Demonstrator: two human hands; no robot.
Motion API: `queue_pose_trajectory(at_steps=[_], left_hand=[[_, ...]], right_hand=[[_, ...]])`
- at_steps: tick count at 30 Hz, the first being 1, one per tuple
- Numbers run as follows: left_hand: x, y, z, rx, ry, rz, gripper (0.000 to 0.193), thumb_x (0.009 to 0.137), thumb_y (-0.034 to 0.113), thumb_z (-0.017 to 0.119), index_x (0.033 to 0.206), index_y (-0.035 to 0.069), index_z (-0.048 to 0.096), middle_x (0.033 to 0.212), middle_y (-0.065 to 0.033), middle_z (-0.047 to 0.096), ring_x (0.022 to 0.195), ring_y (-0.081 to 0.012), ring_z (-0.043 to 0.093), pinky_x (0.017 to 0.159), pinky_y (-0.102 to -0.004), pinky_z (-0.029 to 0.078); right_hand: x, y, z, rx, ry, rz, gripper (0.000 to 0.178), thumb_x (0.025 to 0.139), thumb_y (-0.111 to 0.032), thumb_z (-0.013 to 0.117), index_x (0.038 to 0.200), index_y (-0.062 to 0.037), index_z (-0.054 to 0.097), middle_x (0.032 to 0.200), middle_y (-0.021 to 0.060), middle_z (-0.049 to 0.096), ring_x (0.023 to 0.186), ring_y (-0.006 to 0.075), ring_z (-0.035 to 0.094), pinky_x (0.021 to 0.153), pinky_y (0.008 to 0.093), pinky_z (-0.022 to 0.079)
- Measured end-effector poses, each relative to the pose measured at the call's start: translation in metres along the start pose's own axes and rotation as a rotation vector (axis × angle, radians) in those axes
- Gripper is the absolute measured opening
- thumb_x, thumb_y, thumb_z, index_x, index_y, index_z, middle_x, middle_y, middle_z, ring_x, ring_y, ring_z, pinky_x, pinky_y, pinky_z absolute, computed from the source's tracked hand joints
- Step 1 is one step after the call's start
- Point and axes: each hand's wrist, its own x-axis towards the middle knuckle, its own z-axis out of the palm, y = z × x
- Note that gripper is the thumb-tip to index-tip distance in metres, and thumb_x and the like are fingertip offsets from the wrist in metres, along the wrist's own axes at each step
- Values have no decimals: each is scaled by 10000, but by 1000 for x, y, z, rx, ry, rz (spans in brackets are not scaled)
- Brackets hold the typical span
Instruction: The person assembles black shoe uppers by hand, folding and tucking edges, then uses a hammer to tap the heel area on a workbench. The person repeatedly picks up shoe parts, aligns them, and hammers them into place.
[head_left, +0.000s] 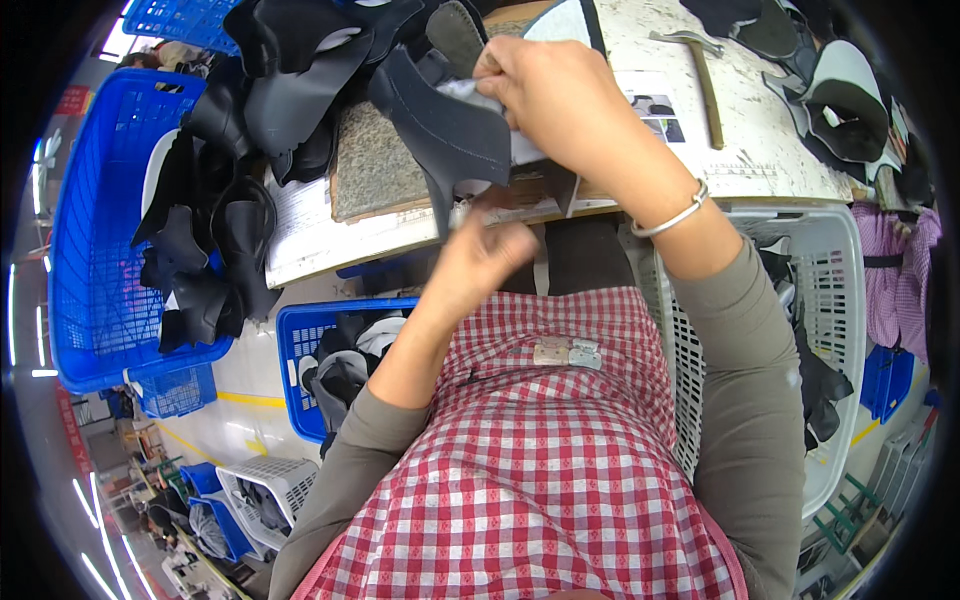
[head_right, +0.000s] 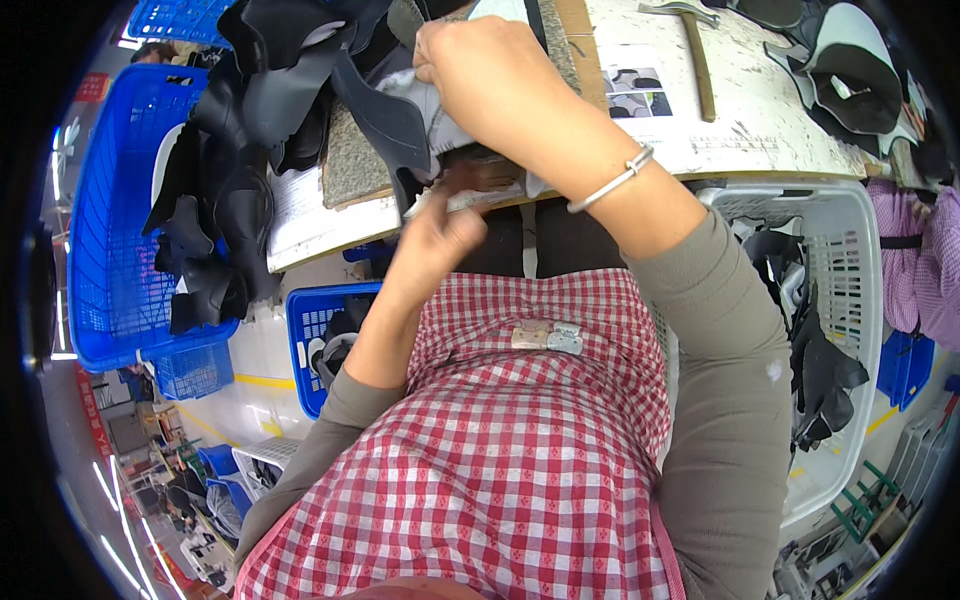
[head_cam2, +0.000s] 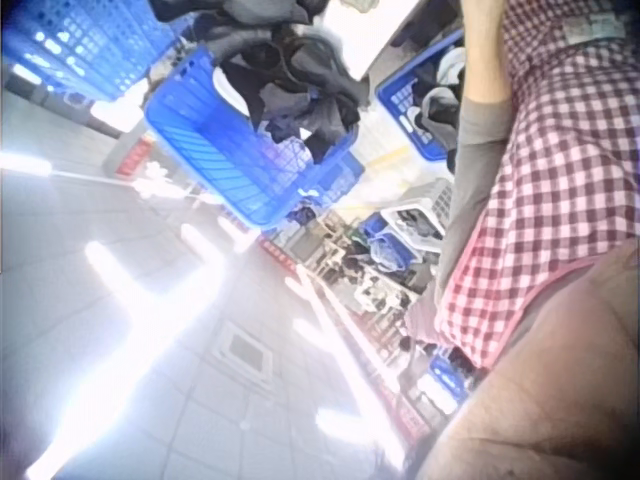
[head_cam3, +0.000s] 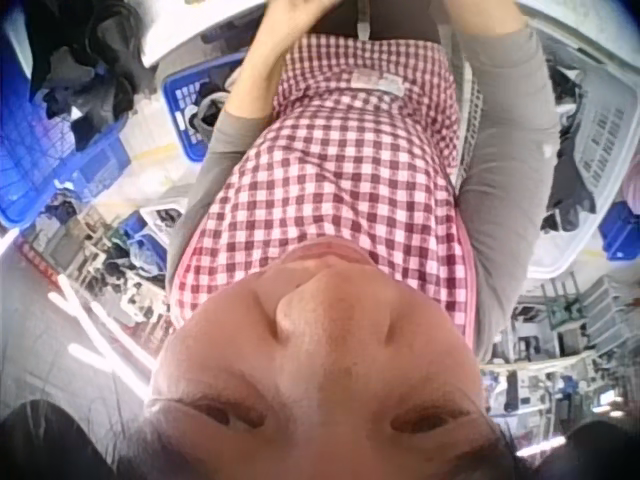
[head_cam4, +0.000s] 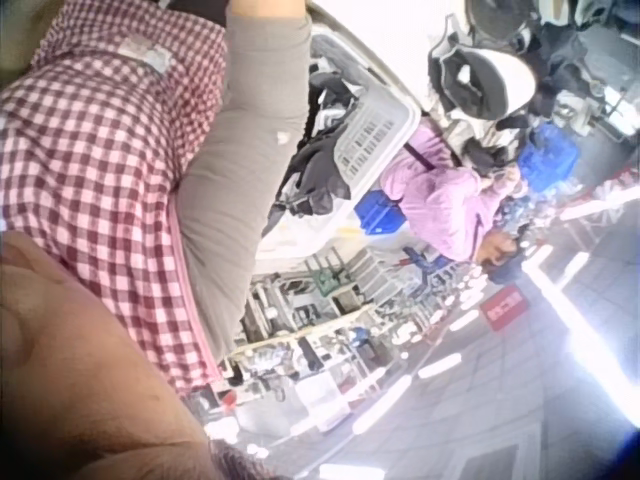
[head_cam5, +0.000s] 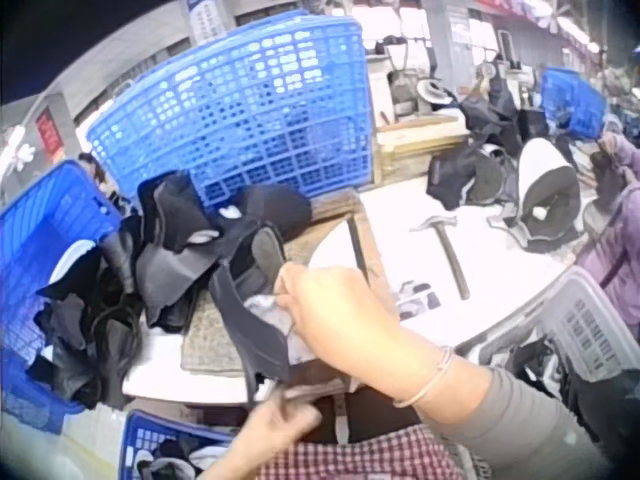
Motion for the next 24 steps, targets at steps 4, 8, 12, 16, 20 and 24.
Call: queue_pose_trajectory(at_steps=[4, 8, 12, 16, 20, 24], left_hand=[[40, -9, -11, -1008, 285, 216, 478, 990, 277, 723, 1361, 23, 559, 1276, -107, 671, 1209, -247, 626, 1094, -434, 462], [56, 3, -2, -1189, 278, 71, 507, 969, 273, 743, 1376, 54, 536, 1312, -112, 659, 1272, -279, 613, 1144, -510, 447], [59, 4, 3, -1161, 251, 54, 434, 922, 185, 792, 1305, 126, 596, 1259, -46, 675, 1228, -243, 629, 1101, -470, 493], [64, -10, -3, -986, 265, 145, 402, 907, 172, 816, 1265, 160, 633, 1233, -12, 673, 1197, -219, 633, 1067, -439, 517], [69, -21, -5, -941, 180, 156, 486, 961, 282, 755, 1373, 115, 560, 1296, -71, 667, 1228, -224, 637, 1072, -447, 531], [75, -32, -6, -1210, 9, 62, 329, 994, 257, 716, 1280, 130, 616, 1205, -38, 673, 1134, -202, 661, 984, -395, 564]], right_hand=[[-14, -17, 6, -17, -24, 66, 114, 902, -159, 714, 944, -53, 712, 736, 155, 717, 718, 322, 742, 656, 402, 589], [-23, -23, 9, 7, 47, 11, 100, 885, -143, 711, 906, -45, 704, 743, 166, 721, 722, 346, 748, 636, 404, 597], [-28, -22, 11, -9, 117, -28, 94, 890, -142, 716, 904, -50, 703, 768, 141, 732, 698, 317, 746, 640, 375, 593], [-29, -22, 11, 232, 88, 184, 98, 937, -139, 698, 938, -41, 702, 769, 121, 740, 672, 250, 754, 632, 351, 588], [-30, -23, 11, 510, -86, 454, 78, 977, -105, 664, 991, -31, 684, 741, 118, 741, 663, 173, 758, 626, 327, 589], [-36, -32, 20, 425, -33, 438, 133, 1049, -109, 576, 1117, 4, 597, 727, 132, 718, 596, 193, 732, 559, 293, 596]])
